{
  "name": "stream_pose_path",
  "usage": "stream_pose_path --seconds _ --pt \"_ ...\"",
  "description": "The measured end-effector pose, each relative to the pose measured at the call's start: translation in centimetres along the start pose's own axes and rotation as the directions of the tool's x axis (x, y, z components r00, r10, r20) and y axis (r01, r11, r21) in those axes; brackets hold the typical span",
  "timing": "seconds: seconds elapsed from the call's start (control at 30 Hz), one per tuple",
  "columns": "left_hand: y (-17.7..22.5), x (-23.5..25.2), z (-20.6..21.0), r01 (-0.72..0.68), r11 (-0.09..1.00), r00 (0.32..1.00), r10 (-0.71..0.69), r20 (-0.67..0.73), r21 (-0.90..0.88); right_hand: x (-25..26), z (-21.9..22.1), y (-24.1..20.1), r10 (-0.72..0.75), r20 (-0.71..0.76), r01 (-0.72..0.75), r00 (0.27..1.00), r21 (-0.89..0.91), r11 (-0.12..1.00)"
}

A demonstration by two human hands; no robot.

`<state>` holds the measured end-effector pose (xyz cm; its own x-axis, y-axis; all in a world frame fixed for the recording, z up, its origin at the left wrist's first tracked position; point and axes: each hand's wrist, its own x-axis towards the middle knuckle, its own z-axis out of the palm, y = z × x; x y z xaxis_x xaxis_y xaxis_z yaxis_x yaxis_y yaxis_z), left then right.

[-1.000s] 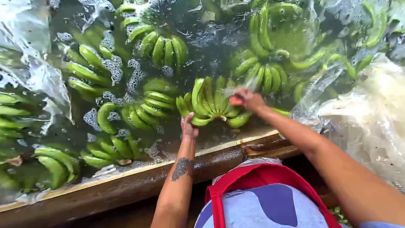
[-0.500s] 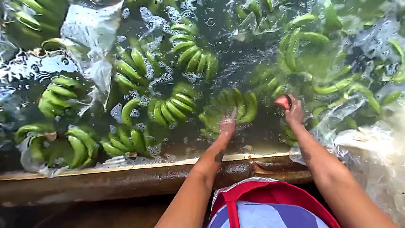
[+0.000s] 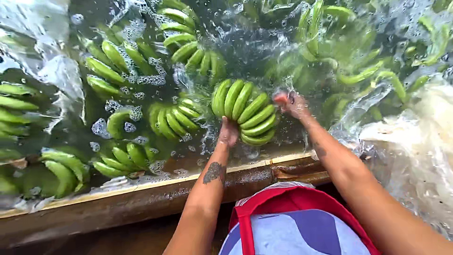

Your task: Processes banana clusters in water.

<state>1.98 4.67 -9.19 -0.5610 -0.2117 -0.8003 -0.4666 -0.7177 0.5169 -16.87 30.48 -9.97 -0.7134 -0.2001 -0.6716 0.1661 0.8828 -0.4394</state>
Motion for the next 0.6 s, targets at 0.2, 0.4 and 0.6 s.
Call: stream_pose_path --seconds 0.2,0.4,0.6 --pt "-2.5 2.7 1.6 -0.090 0.996 0.978 0.088 -0.189 -0.006 -11.2 4.2 -4.9 -0.352 -0.138 0.372 0.926 0.163 0.914" --pt "-0.1 2.4 5.9 0.150 0.988 0.930 -0.128 -0.343 0.037 -8.3 0.2 8.2 -0.160 -0.296 0.144 0.942 -0.074 0.987" --pt "-0.2 1.4 8.5 0.077 0.795 0.986 -0.151 0.073 0.602 -9.5 -5.5 9.4 -0.021 -0.424 0.062 0.905 0.082 0.995"
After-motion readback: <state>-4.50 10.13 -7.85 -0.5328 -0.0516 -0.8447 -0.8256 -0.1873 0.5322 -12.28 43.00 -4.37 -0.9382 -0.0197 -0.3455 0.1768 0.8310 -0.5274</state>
